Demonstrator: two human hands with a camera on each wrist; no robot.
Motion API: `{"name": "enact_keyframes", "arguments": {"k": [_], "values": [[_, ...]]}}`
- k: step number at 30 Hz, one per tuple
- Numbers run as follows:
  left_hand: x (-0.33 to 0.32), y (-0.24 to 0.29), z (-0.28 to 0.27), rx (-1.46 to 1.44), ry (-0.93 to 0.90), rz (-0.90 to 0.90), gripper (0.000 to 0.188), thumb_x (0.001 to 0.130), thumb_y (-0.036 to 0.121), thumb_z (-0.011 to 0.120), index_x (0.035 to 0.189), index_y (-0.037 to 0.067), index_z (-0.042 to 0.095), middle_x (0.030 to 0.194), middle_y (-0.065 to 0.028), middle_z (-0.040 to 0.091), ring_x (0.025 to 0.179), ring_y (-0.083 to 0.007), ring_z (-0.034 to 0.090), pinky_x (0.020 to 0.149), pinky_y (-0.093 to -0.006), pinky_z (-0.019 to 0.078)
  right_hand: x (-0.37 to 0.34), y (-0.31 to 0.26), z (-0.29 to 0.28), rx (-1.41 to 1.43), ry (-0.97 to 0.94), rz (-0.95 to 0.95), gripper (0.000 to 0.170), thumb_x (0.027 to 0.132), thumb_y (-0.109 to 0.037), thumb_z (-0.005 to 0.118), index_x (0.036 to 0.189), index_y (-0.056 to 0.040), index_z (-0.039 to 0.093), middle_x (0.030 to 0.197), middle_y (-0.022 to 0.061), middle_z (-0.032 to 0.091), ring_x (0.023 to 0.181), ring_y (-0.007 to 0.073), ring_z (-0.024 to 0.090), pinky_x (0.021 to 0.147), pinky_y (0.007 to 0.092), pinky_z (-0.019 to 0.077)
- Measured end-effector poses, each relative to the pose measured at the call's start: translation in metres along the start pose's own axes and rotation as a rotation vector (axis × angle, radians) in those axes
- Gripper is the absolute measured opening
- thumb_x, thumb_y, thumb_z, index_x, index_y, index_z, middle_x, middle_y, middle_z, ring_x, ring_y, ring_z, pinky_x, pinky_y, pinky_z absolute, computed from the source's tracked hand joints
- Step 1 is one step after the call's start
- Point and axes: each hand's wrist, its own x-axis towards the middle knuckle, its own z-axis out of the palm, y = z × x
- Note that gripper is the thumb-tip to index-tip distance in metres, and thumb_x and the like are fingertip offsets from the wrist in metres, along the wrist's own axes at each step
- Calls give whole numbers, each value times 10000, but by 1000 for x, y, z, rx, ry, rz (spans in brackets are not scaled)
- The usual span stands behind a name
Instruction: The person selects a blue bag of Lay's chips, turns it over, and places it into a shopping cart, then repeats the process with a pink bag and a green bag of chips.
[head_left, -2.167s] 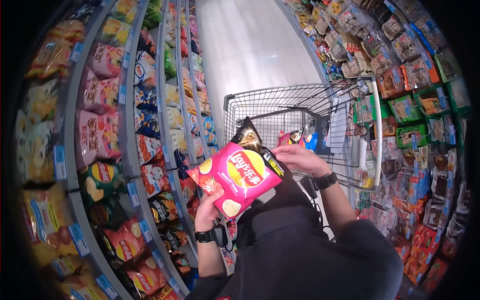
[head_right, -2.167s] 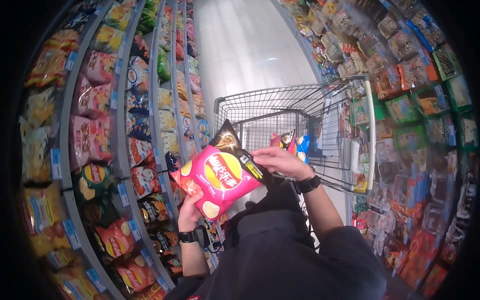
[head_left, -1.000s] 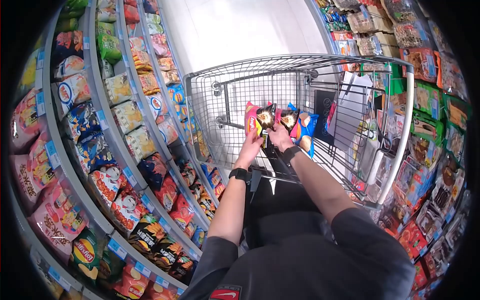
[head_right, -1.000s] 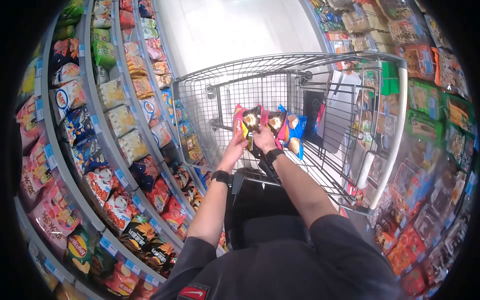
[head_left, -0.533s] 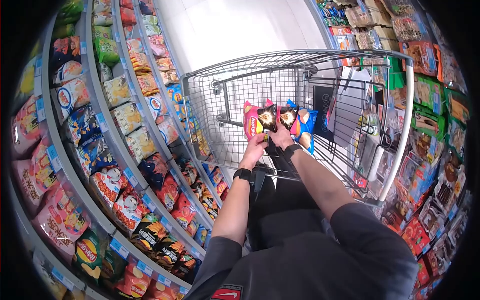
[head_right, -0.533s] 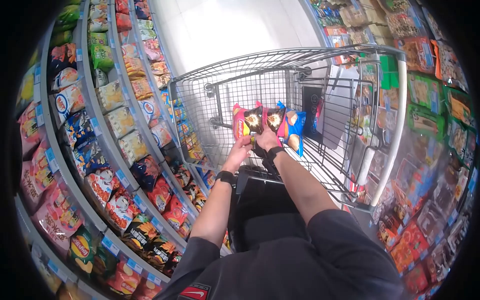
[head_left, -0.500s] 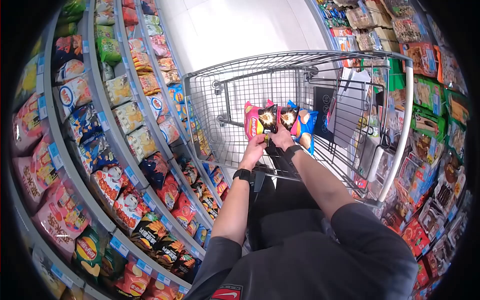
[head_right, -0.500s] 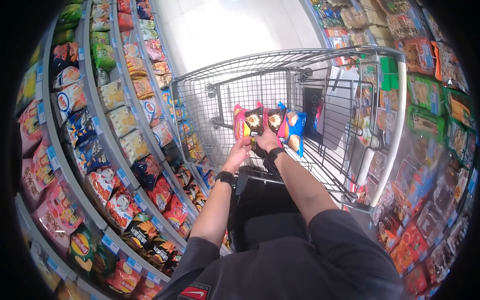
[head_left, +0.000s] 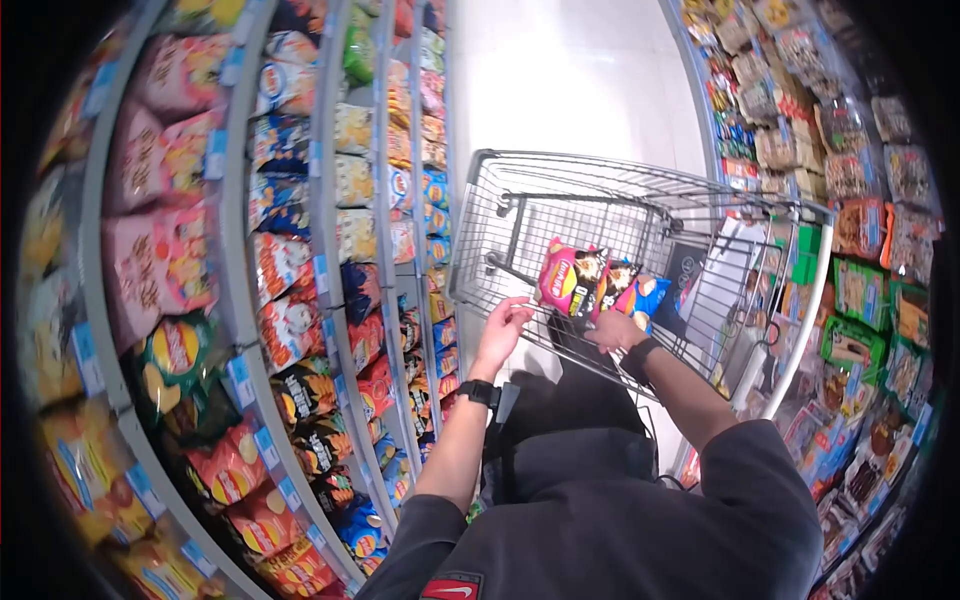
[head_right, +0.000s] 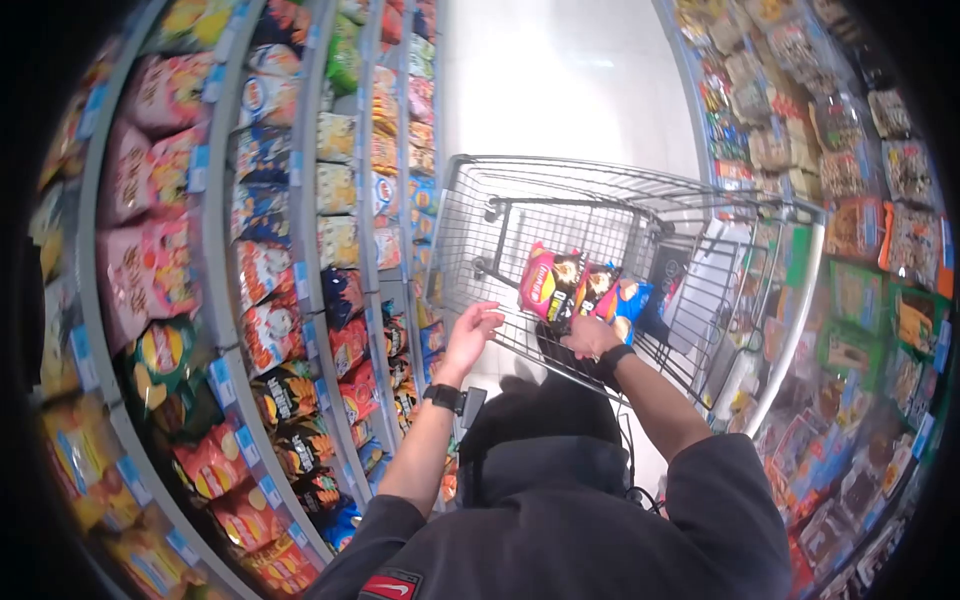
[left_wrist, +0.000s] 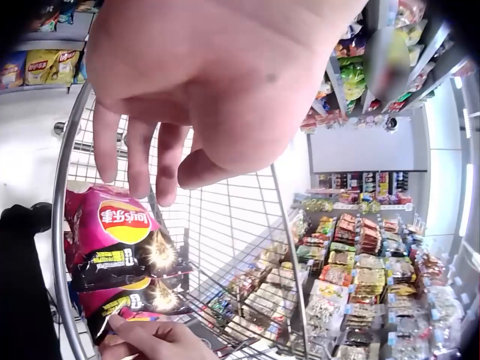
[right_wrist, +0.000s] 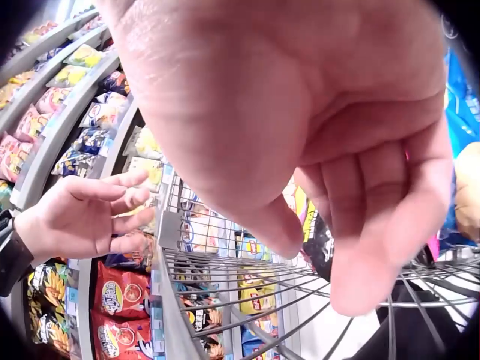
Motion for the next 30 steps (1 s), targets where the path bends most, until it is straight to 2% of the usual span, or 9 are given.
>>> {"name": "enact_keyframes", "arguments": {"k": [3, 8, 10, 12, 14, 19, 22, 25, 30], "values": [[-39, 3, -12, -52, 96, 127, 267, 980, 90, 557, 1243, 60, 595, 1043, -69, 696, 978, -125, 617, 808, -254, 468, 6, -19, 9, -132, 69, -42, 441, 856, -416, 555, 649, -73, 738, 621, 49, 692, 656, 235, 688, 738, 374, 551], [-124, -13, -42, -42, 237, 347, 245, 1001, 128, 562, 1228, 42, 593, 1038, -57, 690, 989, -125, 623, 886, -282, 486, -1, -98, 32, -285, 104, -245, 366, 849, -376, 600, 781, -46, 739, 665, 78, 704, 659, 233, 699, 713, 390, 543], [-160, -38, -59, -95, 292, 393, 271, 1005, 173, 568, 1238, 36, 581, 1066, -61, 680, 1020, -140, 620, 918, -297, 480, 11, -117, 62, -379, 244, -345, 350, 862, -370, 614, 829, -46, 740, 666, 88, 704, 666, 236, 702, 720, 388, 549], [-202, -61, -73, -152, 372, 374, 279, 1001, 181, 569, 1240, 39, 582, 1079, -73, 682, 1036, -144, 618, 923, -306, 479, -14, -166, 75, -329, 78, -323, 364, 876, -363, 630, 896, -18, 745, 700, 88, 722, 697, 225, 715, 744, 350, 555], [-241, -99, -87, -184, 481, 375, 280, 999, 178, 567, 1242, 40, 582, 1086, -77, 684, 1038, -150, 620, 928, -310, 478, -46, -210, 98, -333, 69, -345, 429, 870, -394, 638, 963, 13, 736, 723, 121, 724, 791, 258, 719, 777, 395, 553], [-328, -188, -80, -417, 687, 264, 293, 985, 170, 578, 1245, 33, 583, 1115, -89, 694, 1048, -173, 636, 945, -312, 478, -82, -262, 187, -234, -198, -491, 439, 911, -346, 666, 1132, 33, 683, 794, 119, 735, 718, 181, 695, 664, 303, 541], [-366, -247, -74, -416, 769, 357, 290, 971, 171, 617, 1237, 64, 581, 1126, -52, 677, 1050, -149, 624, 891, -289, 486, -121, -289, 242, -105, -462, -495, 406, 934, -333, 657, 1148, 12, 673, 862, 91, 735, 664, 124, 633, 600, 260, 500], [-417, -264, -76, -333, 921, 303, 287, 974, 170, 618, 1231, 47, 581, 1125, -70, 680, 1050, -154, 631, 901, -296, 492, -142, -306, 293, -14, -625, -474, 354, 952, -305, 644, 1157, -17, 669, 915, 77, 732, 680, 109, 630, 617, 243, 491], [-502, -265, -88, -365, 1105, 471, 293, 971, 152, 621, 1232, 27, 578, 1117, -84, 685, 1056, -161, 637, 918, -313, 501, -199, -374, 346, -96, -693, -661, 344, 969, -291, 637, 1183, -22, 650, 972, 73, 727, 742, 95, 642, 658, 223, 490]]}}
